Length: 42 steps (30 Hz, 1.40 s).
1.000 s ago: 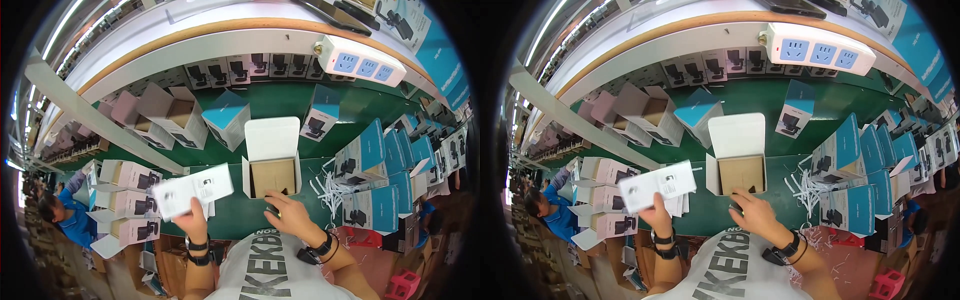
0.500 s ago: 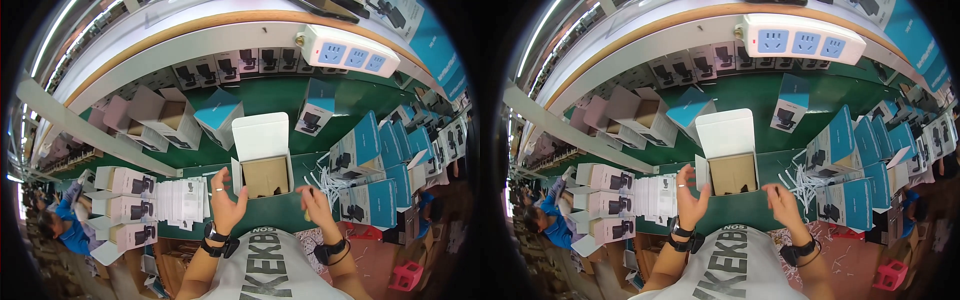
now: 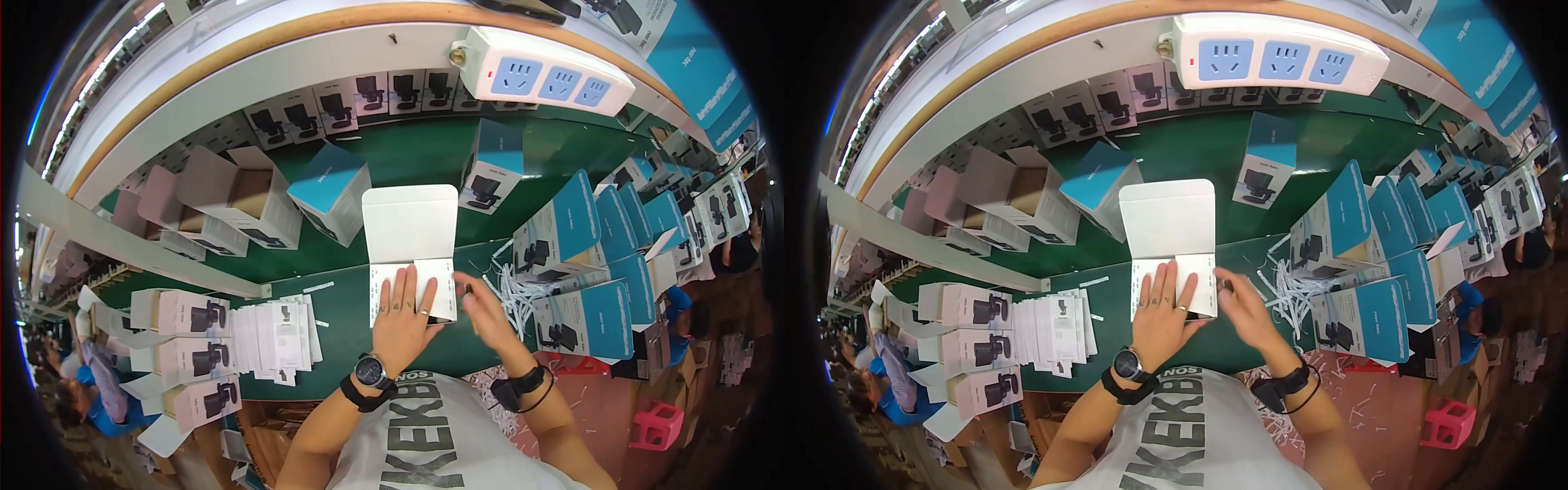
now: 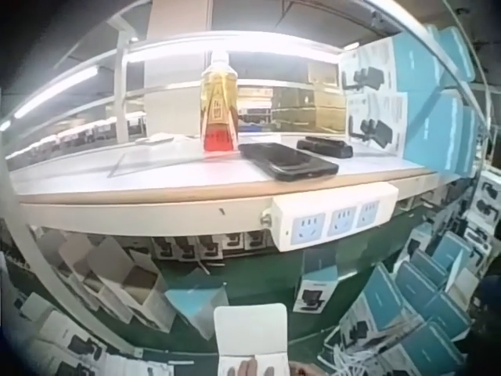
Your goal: The person places a manual into a box, folds the flaps, and seals it with tape before setting it aside. They then repeat the process with a second box.
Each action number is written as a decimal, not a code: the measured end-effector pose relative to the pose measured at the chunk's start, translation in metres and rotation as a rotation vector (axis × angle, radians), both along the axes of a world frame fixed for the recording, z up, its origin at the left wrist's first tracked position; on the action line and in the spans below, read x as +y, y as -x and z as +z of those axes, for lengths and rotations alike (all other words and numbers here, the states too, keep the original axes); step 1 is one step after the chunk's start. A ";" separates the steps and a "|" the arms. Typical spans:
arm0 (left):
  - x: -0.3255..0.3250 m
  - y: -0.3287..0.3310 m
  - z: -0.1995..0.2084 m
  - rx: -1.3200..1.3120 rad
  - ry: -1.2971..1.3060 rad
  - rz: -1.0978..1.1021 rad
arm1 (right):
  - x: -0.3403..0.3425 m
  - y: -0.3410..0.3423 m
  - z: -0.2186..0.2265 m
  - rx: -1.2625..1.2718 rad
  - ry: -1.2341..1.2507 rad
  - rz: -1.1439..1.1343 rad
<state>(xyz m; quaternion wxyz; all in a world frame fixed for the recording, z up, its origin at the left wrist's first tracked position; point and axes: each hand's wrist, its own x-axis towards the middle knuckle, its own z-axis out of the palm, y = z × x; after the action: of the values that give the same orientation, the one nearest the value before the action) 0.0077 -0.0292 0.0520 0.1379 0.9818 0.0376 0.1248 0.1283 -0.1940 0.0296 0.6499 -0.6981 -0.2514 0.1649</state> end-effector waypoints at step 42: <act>-0.010 0.011 0.002 0.026 -0.019 -0.041 | -0.008 -0.042 0.040 -0.567 0.376 0.264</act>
<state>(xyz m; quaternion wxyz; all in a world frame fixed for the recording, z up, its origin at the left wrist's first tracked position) -0.0031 -0.0394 0.0540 0.1306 0.9852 0.0181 0.1097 0.1706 -0.2016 0.0699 0.3877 -0.7849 -0.4749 0.0905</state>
